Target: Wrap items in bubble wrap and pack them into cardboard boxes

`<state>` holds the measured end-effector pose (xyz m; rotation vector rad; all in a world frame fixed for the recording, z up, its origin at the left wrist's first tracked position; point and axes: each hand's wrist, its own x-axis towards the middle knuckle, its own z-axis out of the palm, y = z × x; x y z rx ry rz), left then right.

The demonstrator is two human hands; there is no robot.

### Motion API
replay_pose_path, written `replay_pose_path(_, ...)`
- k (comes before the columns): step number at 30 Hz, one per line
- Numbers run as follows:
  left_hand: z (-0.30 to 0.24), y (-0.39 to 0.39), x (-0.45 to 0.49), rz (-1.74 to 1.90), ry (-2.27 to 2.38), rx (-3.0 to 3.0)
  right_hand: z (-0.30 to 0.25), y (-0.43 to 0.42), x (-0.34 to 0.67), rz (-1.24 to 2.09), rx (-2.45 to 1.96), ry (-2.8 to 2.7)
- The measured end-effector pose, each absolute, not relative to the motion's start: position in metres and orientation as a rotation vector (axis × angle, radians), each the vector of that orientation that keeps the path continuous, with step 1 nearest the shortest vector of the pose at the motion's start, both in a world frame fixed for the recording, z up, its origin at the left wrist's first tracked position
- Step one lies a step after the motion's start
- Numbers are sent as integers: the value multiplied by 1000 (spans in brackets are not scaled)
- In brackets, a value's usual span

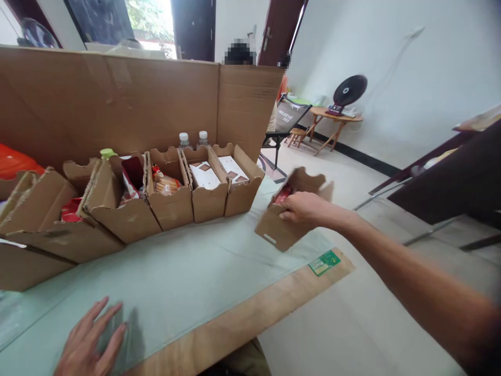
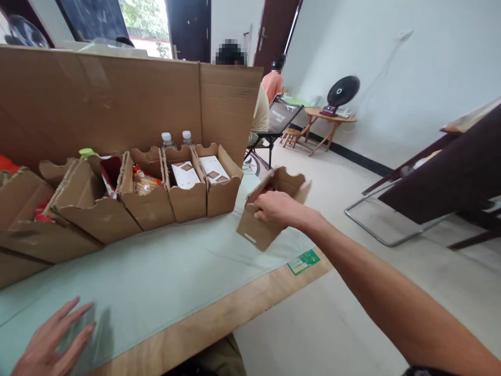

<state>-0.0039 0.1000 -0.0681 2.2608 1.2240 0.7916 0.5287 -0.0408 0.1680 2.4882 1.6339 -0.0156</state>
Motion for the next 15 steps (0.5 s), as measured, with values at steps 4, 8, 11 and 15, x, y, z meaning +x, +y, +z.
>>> replay_pose_path(4,-43,78,52,845,1032,2311,181,-1,494,-248,2395,1746)
replay_pose_path(8,-25,53,113,920,742,2416,187,40,458,-309,2416,1870)
replay_pose_path(11,-17,41,145,840,599,2447,190,41,441,-370,2462,2093)
replay_pose_path(15,-14,41,173,718,585,2337,181,-22,453,-58,3047,2561)
